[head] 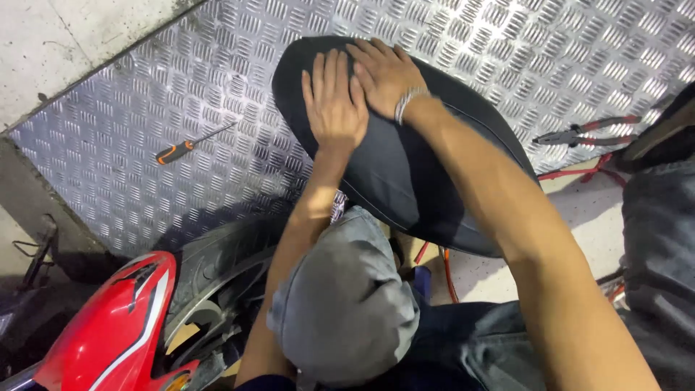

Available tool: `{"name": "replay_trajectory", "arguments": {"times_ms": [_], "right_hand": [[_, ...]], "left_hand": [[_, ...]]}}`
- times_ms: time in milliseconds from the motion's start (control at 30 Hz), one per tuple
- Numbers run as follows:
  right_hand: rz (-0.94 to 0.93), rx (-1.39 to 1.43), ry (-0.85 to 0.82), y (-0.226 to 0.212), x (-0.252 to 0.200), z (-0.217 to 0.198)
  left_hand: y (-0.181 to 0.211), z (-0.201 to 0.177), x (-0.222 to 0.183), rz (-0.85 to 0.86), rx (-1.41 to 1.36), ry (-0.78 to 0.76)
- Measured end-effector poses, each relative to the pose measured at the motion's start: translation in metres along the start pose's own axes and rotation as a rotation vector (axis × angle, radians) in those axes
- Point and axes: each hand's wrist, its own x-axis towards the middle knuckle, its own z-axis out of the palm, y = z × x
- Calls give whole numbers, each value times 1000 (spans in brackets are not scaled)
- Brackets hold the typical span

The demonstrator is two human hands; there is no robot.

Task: Stretching a vinyl cover over a motorcycle seat and securing it with a pneumatic stapler

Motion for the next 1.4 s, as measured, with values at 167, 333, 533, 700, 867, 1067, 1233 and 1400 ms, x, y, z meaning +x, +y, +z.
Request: {"name": "replay_trajectory", "arguments": {"times_ms": [167,333,533,700,867,1067,1233,1400], "right_hand": [[97,703,78,54,-19,-28],[-306,-93,251,41,-163,-47],[-297,-264,105,46,-210,-27],[-333,-120,120,37,-160,-18],[-320,-95,20,39,-151,-25],[-337,-63,42,21,-115,-19],[-331,-6,67,13,-63,-14],[-228,16,-40,5,-24,-10]], "left_hand": [[-16,14,24,59,-36,-33],[-27,25,27,62,-35,-80],[-18,22,24,60,-29,-80],[-17,18,21,48,-34,-71],[-15,21,16,-50,-148,12],[-3,0,10,-125,-468,159],[-1,-1,11,-143,-559,194],[-1,-3,10,-190,-686,227]]}}
